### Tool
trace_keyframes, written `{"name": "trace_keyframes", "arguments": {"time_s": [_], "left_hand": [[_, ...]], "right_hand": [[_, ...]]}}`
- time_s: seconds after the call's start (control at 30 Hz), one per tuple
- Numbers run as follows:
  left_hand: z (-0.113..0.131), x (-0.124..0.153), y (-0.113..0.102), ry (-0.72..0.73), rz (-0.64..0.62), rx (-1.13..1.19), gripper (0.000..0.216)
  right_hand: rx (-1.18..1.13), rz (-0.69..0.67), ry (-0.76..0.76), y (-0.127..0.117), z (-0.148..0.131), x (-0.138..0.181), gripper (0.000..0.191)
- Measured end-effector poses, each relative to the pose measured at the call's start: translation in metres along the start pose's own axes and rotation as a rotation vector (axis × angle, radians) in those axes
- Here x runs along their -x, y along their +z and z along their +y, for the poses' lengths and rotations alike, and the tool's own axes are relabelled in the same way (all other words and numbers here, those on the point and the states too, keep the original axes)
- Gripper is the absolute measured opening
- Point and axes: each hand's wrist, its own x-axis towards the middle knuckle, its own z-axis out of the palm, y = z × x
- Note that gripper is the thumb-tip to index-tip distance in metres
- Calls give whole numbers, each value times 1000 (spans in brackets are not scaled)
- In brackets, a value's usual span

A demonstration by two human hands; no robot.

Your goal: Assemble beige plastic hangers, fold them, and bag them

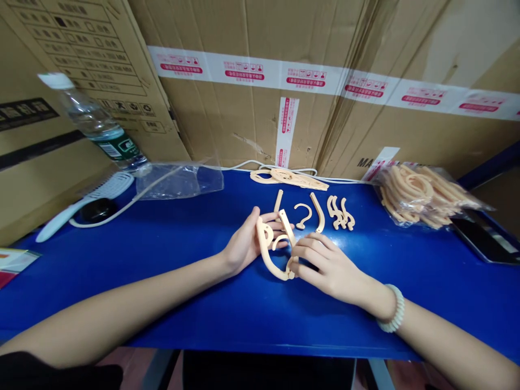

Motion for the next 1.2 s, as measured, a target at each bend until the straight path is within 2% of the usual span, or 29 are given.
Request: {"name": "trace_keyframes", "arguments": {"time_s": [0.2,0.3,0.4,0.6,0.77,0.87,0.97,1.07,1.13,1.2], "left_hand": [[-12,7,-5,126,-82,-387,60],[-9,11,-5,162,-111,-569,55],[-6,14,-4,162,-130,-664,59],[-8,13,-3,116,-65,-615,62],[-9,9,-3,72,-46,-458,60],[-7,6,-4,58,-5,-369,58],[-5,3,-6,61,65,-253,54],[-3,3,-6,54,51,-214,52],[-1,3,-6,42,25,-215,51],[0,4,-5,35,16,-204,51]], "right_hand": [[116,34,-15,2,-2,2,20],[153,30,31,3,-1,3,22],[173,-16,107,4,0,4,31],[179,-109,178,4,-3,2,41],[164,-83,160,1,-8,1,41],[233,-62,116,-5,-6,2,38],[209,13,156,-14,6,8,29],[86,173,328,-25,28,17,9],[104,215,401,-31,43,24,15],[149,167,416,-35,53,28,21]]}}
